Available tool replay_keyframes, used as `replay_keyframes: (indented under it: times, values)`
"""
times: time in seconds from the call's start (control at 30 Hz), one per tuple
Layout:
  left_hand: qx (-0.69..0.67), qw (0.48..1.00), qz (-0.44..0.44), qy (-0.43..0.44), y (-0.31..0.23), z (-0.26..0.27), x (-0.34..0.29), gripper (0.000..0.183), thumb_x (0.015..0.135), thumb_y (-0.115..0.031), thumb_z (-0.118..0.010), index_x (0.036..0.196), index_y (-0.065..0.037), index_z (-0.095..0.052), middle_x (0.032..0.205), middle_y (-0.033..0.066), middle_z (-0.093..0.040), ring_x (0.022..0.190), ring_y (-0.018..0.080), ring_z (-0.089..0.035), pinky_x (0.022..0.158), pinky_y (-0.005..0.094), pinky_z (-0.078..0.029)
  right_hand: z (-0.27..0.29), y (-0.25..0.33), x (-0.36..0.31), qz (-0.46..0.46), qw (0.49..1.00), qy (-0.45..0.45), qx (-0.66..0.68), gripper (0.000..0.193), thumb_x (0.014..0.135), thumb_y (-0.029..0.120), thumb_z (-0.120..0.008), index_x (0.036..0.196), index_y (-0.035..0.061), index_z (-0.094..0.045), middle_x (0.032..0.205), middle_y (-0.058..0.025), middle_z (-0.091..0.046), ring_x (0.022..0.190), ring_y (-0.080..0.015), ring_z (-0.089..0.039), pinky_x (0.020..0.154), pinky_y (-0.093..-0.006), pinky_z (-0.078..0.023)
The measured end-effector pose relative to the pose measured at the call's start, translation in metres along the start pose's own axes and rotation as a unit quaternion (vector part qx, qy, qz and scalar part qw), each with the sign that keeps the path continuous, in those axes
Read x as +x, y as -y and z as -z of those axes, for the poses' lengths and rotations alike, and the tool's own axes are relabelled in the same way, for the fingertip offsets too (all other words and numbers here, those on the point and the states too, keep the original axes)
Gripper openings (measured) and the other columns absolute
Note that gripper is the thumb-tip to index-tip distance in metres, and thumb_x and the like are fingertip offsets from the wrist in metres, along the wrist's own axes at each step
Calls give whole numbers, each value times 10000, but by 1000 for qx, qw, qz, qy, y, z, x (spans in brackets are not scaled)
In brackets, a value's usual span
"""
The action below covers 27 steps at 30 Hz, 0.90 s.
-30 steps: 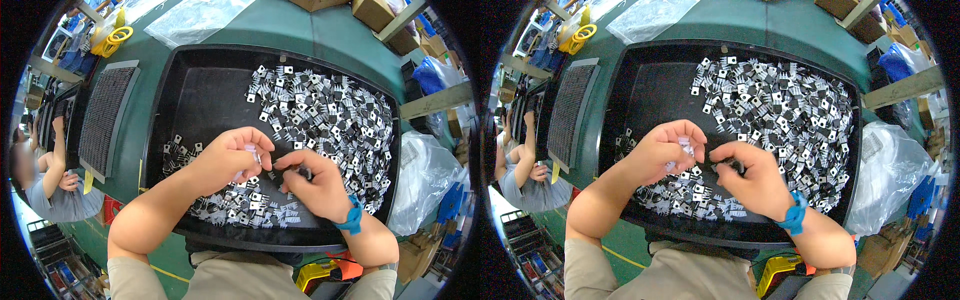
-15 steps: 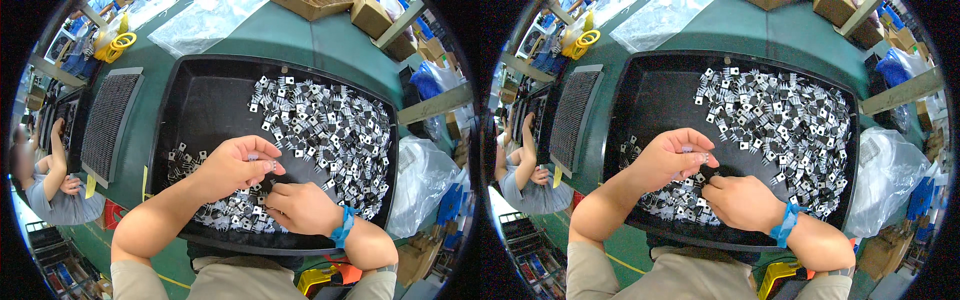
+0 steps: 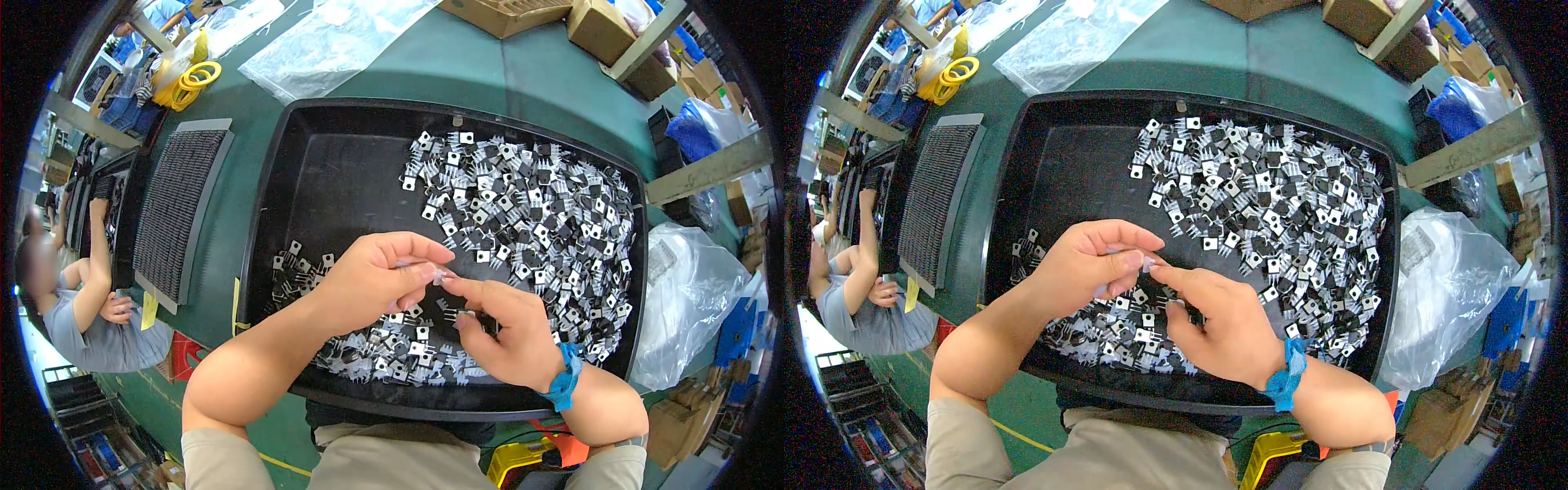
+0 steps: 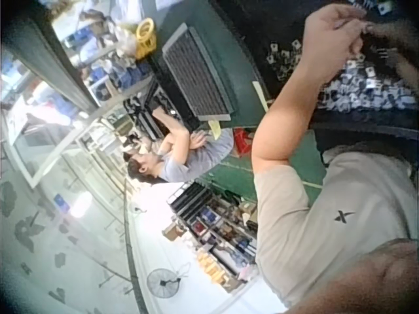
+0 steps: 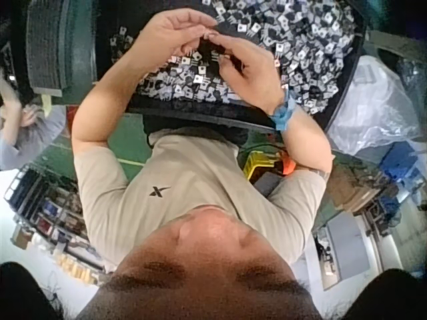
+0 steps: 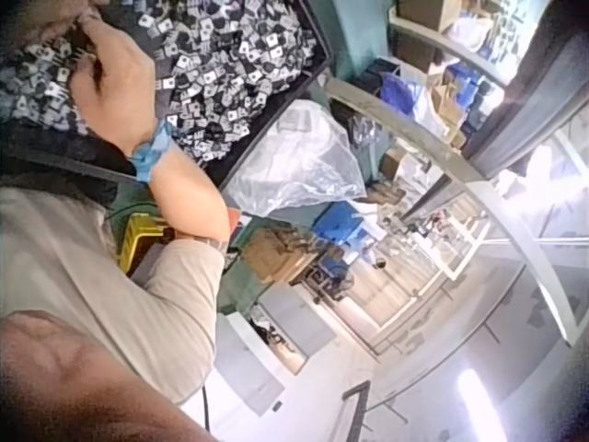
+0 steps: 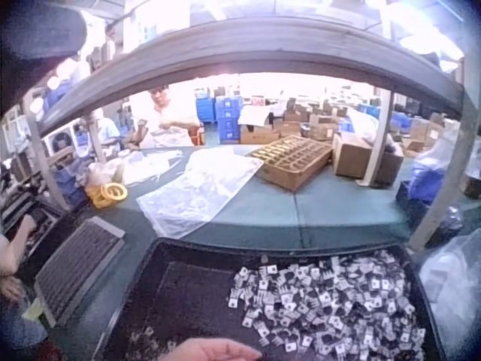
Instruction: The person repeatedly picks up small black electronic components from a black tray and attaches a small white plastic piece to them by hand. The person handles the components one at a time, performing a repetitive assembly action throughout the clip.
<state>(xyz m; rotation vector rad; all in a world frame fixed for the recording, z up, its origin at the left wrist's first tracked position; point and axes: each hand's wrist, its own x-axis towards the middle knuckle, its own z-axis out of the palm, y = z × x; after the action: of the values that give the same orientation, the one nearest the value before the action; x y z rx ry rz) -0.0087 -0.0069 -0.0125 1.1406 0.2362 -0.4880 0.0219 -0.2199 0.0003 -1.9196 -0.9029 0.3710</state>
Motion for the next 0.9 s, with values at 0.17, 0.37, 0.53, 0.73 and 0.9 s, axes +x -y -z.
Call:
replay_keyframes:
  times: [0.17,0.37,0.53,0.73,0.9]
  values:
    - [-21,1000,-12,-3,3,1,1,271,883,-66,-635,1139,-1,-574,851,43,-644,614,30,-501,510,176,-385,-2,4,-2,-33,997,-12,65,309,787,11,-635,1095,7,-615,843,-126,-639,753,-216,-645,666,-310,-515]
    - [-22,1000,5,1,4,2,2,314,876,-69,-652,1167,-1,-554,876,57,-656,618,27,-505,514,171,-392,-2,6,-4,-81,983,-91,134,129,807,7,-643,930,5,-604,764,-68,-634,687,-117,-609,643,-257,-486]
    - [3,1000,2,9,0,-2,-1,312,885,-59,-640,1176,5,-547,879,60,-660,631,32,-510,535,177,-406,-3,2,-3,-86,981,-114,133,126,804,10,-646,923,4,-608,756,-60,-636,697,-103,-604,636,-252,-480]
    - [39,999,-10,28,0,-2,-2,313,891,-63,-634,1182,10,-545,887,58,-663,657,38,-521,564,187,-426,-3,4,-3,-107,981,-101,125,115,809,22,-646,915,-1,-608,754,-59,-637,702,-97,-600,638,-254,-478]
    - [52,998,-9,16,-1,-4,-2,313,890,-74,-639,1177,12,-548,882,55,-665,665,39,-528,572,187,-430,-5,2,-4,-114,978,-109,138,109,813,28,-647,909,-1,-605,747,-53,-633,694,-90,-586,633,-252,-473]
